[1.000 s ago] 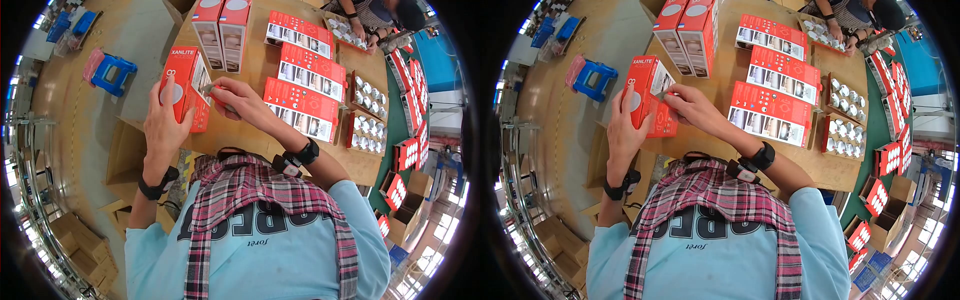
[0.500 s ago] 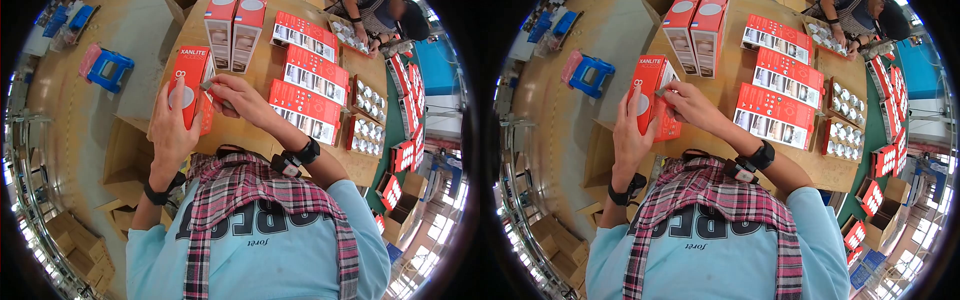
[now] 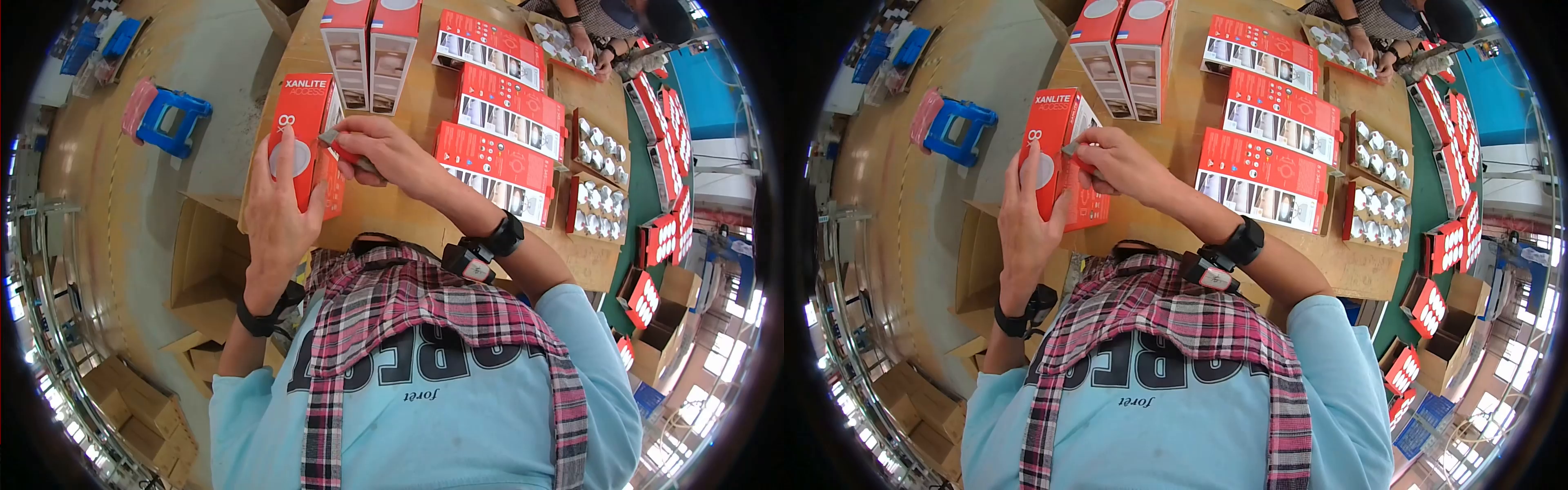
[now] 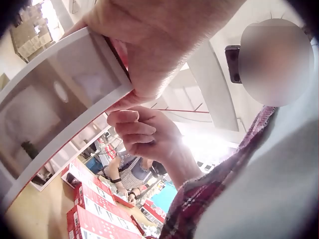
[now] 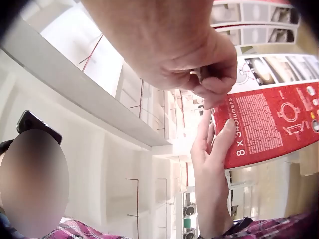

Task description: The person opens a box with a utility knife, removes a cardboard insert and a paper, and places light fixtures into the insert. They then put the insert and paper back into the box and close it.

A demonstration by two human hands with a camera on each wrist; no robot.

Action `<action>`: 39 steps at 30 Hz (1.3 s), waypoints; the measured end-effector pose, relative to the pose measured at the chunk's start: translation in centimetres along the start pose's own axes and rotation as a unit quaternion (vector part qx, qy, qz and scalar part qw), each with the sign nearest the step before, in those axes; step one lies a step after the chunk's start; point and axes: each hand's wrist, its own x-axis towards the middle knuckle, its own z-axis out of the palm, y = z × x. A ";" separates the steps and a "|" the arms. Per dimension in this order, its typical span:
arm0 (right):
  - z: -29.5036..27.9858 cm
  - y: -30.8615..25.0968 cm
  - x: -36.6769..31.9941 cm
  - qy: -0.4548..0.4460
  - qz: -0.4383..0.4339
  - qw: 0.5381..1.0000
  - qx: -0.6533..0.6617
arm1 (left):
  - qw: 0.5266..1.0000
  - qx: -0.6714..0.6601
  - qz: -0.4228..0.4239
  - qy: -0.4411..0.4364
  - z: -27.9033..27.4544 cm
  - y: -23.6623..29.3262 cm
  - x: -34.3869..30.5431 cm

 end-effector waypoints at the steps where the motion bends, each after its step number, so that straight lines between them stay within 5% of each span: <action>1: 0.1 0.4 0.1 0.013 -0.025 0.999 -0.035 | 1.000 0.002 0.002 0.001 0.1 -0.1 0.0; 3: 0.3 1.3 0.4 0.038 -0.076 0.991 -0.105 | 1.000 0.008 0.002 0.000 0.1 -0.1 0.1; 12: -0.4 0.0 0.2 -0.018 0.003 1.000 -0.005 | 1.000 0.009 -0.001 -0.007 0.0 0.1 0.2; 21: -0.2 0.6 -0.2 -0.041 -0.009 0.995 -0.089 | 1.000 0.028 -0.004 0.001 0.3 0.1 0.0; 39: 0.4 1.8 -0.3 0.032 -0.048 0.998 -0.030 | 1.000 0.024 -0.012 0.005 0.5 0.5 -0.2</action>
